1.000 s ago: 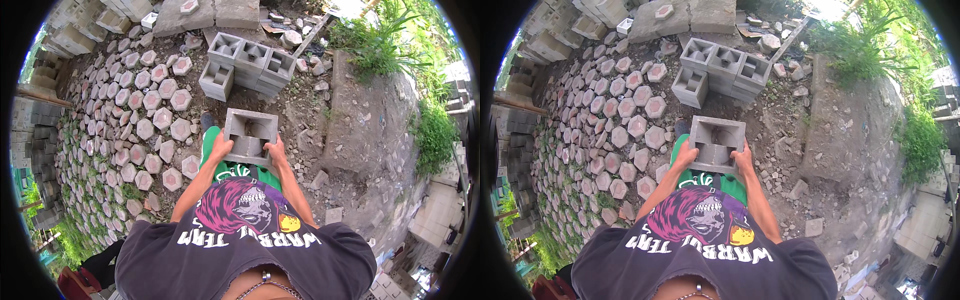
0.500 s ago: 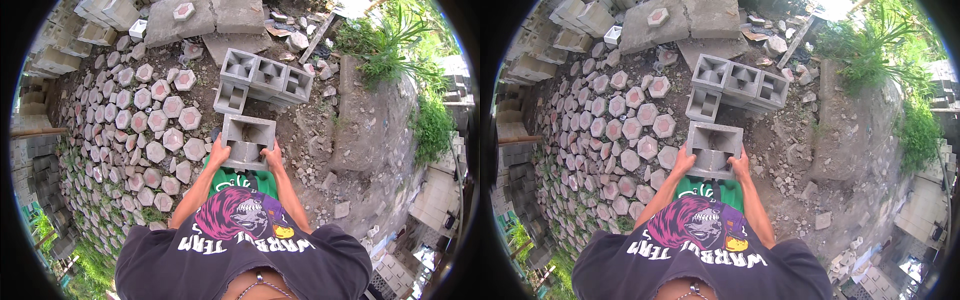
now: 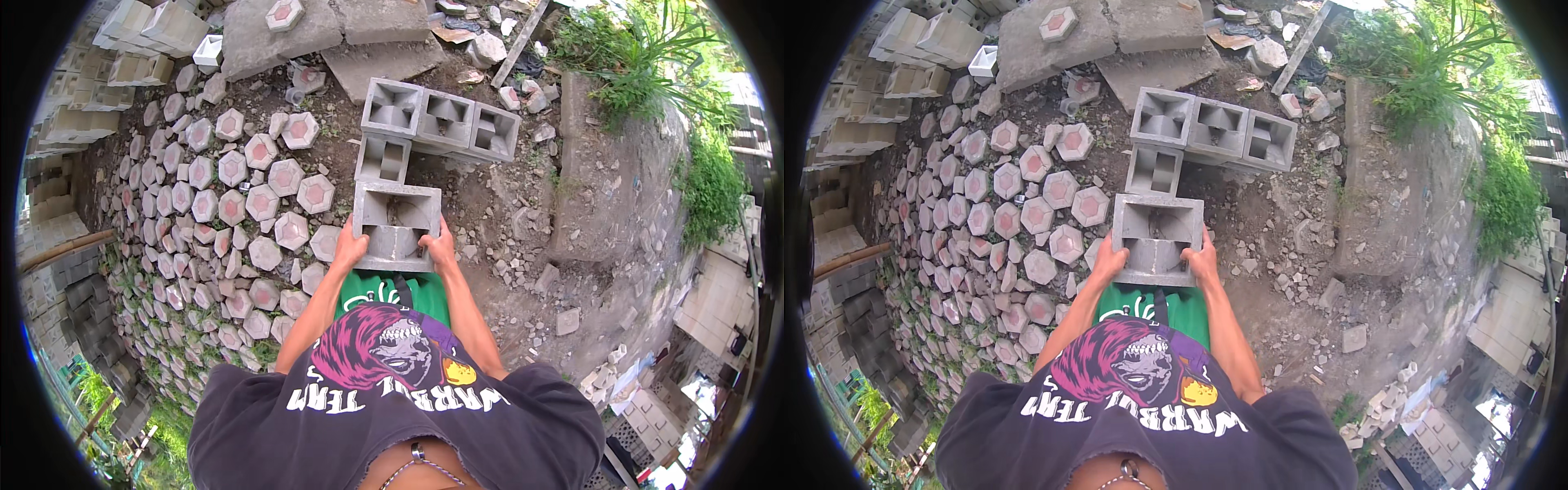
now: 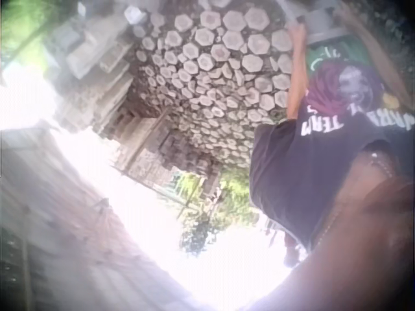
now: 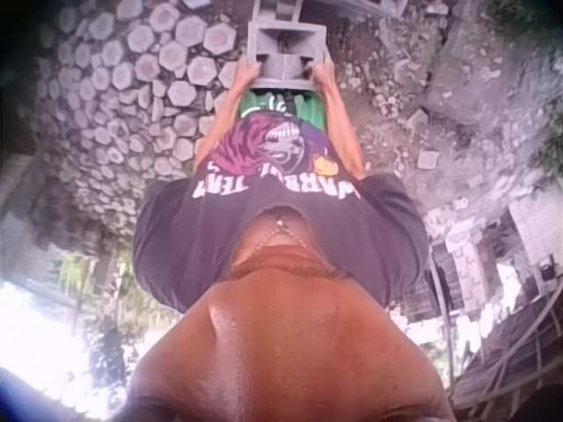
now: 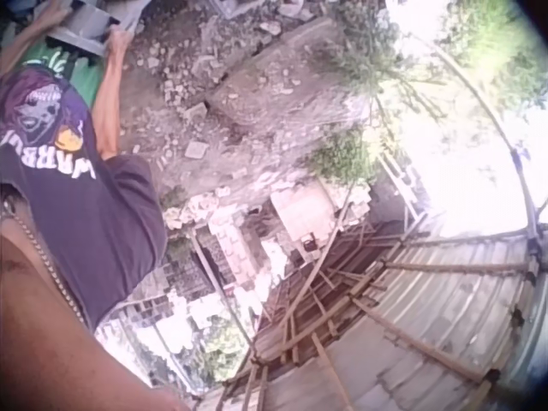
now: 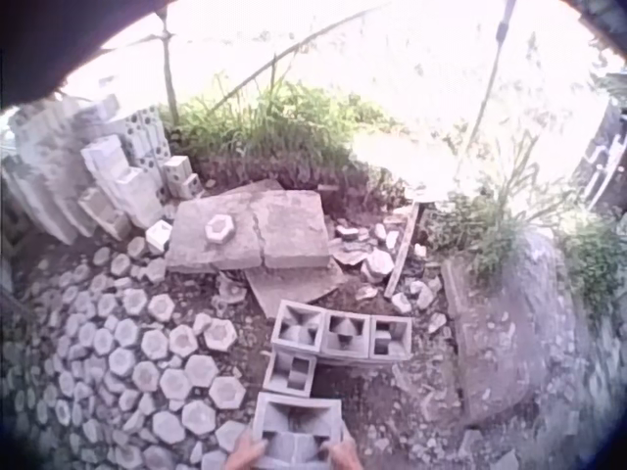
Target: The person stacks multiple concrete cinder blocks on top of each other in an outdoor work area.
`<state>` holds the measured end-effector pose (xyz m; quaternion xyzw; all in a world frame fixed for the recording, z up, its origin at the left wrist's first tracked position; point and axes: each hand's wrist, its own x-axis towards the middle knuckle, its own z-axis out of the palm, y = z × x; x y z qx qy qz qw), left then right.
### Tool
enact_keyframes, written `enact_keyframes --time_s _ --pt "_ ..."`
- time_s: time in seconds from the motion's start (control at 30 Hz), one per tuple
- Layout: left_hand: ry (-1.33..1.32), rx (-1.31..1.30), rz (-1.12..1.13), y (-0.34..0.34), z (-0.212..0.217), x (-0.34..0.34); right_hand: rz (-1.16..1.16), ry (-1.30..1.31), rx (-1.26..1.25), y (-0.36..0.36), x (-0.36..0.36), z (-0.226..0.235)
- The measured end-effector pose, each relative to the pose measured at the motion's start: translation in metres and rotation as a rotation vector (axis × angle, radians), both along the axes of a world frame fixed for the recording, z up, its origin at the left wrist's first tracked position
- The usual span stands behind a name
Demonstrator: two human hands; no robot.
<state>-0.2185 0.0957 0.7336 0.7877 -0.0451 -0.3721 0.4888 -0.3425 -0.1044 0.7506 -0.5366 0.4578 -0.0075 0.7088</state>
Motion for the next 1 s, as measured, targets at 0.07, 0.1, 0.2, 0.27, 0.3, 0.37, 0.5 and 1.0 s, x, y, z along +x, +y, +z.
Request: enact_keyframes --time_s 0.07,0.1,0.2,0.27,0.3,0.37,0.5,1.0 --pt "-0.035 0.046 -0.023 -0.009 -0.003 0.012 -0.002 -0.003 0.022 -0.007 0.009 -0.004" --pt "-0.072 0.084 -0.053 -0.021 0.005 0.021 -0.012 -0.008 0.036 -0.014 0.015 -0.007" --pt "-0.031 0.088 -0.061 -0.04 0.019 0.04 -0.001 0.027 0.048 -0.032 0.031 -0.012" --pt "-0.026 0.1 -0.051 -0.046 0.016 0.048 -0.001 0.001 0.06 -0.038 0.044 -0.015" --pt "-0.037 0.099 -0.028 -0.047 0.01 0.05 0.004 -0.024 0.064 -0.041 0.049 -0.017" --pt "-0.043 0.105 -0.008 -0.051 0.0 0.056 0.012 -0.033 0.06 -0.048 0.056 -0.022" --pt "0.004 0.114 -0.015 -0.067 -0.018 0.068 0.016 -0.028 0.098 -0.062 0.067 -0.043" --pt "0.007 0.094 -0.035 -0.07 -0.209 0.134 -0.065 -0.005 0.166 -0.05 0.118 -0.23"
